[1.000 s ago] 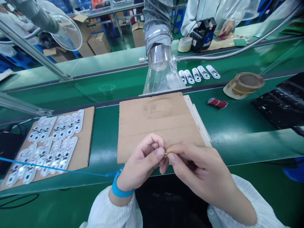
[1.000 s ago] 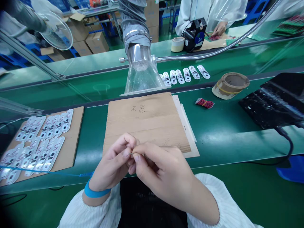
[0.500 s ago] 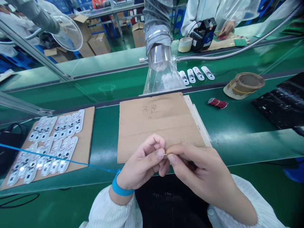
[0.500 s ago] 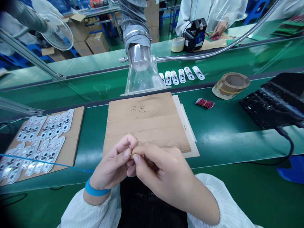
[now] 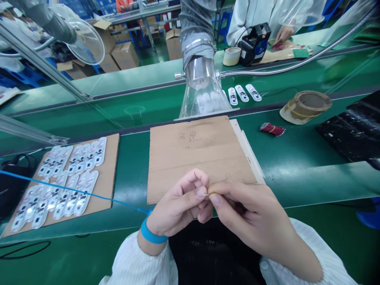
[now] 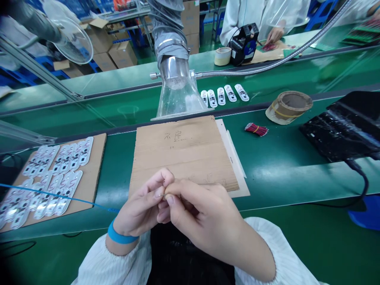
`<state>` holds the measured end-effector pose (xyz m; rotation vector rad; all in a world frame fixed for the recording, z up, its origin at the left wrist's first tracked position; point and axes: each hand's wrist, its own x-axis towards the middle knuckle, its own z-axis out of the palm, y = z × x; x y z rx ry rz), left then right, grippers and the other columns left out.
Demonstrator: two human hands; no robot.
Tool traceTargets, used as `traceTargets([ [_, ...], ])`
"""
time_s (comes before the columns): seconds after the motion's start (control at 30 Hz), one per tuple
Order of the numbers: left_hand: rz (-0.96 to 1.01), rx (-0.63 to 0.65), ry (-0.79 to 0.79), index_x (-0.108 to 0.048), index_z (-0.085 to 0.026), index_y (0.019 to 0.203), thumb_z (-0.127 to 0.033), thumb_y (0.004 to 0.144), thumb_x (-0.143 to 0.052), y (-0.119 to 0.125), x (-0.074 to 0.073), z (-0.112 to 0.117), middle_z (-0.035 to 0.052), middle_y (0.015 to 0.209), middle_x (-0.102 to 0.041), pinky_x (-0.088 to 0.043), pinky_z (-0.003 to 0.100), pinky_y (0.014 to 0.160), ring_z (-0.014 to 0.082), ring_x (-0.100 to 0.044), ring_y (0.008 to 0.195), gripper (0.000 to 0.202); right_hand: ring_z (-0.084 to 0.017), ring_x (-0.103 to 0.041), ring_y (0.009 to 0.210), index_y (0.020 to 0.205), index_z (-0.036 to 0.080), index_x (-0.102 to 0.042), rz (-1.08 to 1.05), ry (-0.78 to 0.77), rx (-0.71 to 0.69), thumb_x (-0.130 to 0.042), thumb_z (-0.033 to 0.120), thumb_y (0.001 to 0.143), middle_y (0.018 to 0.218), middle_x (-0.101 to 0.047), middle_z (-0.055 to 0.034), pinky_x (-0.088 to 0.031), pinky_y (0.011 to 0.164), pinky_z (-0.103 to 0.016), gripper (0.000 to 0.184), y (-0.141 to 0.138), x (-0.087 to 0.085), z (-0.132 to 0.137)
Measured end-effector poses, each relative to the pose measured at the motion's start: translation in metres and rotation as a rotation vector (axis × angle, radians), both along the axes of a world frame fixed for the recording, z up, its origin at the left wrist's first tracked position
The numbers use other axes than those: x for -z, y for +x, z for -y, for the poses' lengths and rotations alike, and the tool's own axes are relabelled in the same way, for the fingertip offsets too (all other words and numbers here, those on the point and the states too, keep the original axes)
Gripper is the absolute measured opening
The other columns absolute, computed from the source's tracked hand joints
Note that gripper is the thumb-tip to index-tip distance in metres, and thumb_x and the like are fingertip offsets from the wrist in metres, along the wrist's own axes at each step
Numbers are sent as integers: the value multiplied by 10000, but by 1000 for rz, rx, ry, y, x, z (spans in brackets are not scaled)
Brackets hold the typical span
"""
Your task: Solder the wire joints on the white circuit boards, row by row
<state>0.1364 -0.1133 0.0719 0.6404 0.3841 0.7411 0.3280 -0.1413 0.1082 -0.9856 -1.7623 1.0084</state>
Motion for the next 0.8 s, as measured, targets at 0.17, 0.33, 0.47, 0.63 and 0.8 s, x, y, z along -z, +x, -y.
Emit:
traceTargets([
  [0.17,-21,-5,2,-545,-215,986,-399,1060,-810,0,-1,0,-72,732,-487,-449,180,581,68,-520,574,331,-132,-835,754,1044,227,-733,-2,1,8,-584,116,1107,890,-873,14,-668,721,-217,196,0,1,0],
  [0.33,-50,-15,1,-530,-219,985,-412,1051,-820,-2,1,0,-72,735,-495,-445,189,586,68,-516,568,355,-134,-846,765,1046,229,-730,-15,5,3,-578,119,1106,892,-878,13,-666,711,-209,197,0,1,-2],
  [0.47,-85,-44,21,-548,-220,1018,-416,1066,-804,-2,4,1,-69,705,-519,-431,191,594,80,-532,580,326,-126,-829,736,1053,235,-729,-24,-9,19,-568,150,1123,893,-872,4,-645,684,-200,195,-1,4,-1],
  [0.63,-120,-68,31,-593,-202,1031,-390,1066,-792,-4,4,1,-42,735,-585,-420,199,623,88,-565,621,277,-113,-751,675,1050,251,-731,-18,-26,19,-555,220,1150,860,-832,10,-572,643,-202,205,2,11,-2],
  [0.8,-309,-218,68,-608,-197,945,-296,1020,-756,-12,16,-5,-22,816,-613,-429,244,667,113,-562,667,193,-121,-459,529,1061,230,-703,23,-212,77,-481,406,1201,643,-538,51,-385,510,-239,316,12,19,1],
])
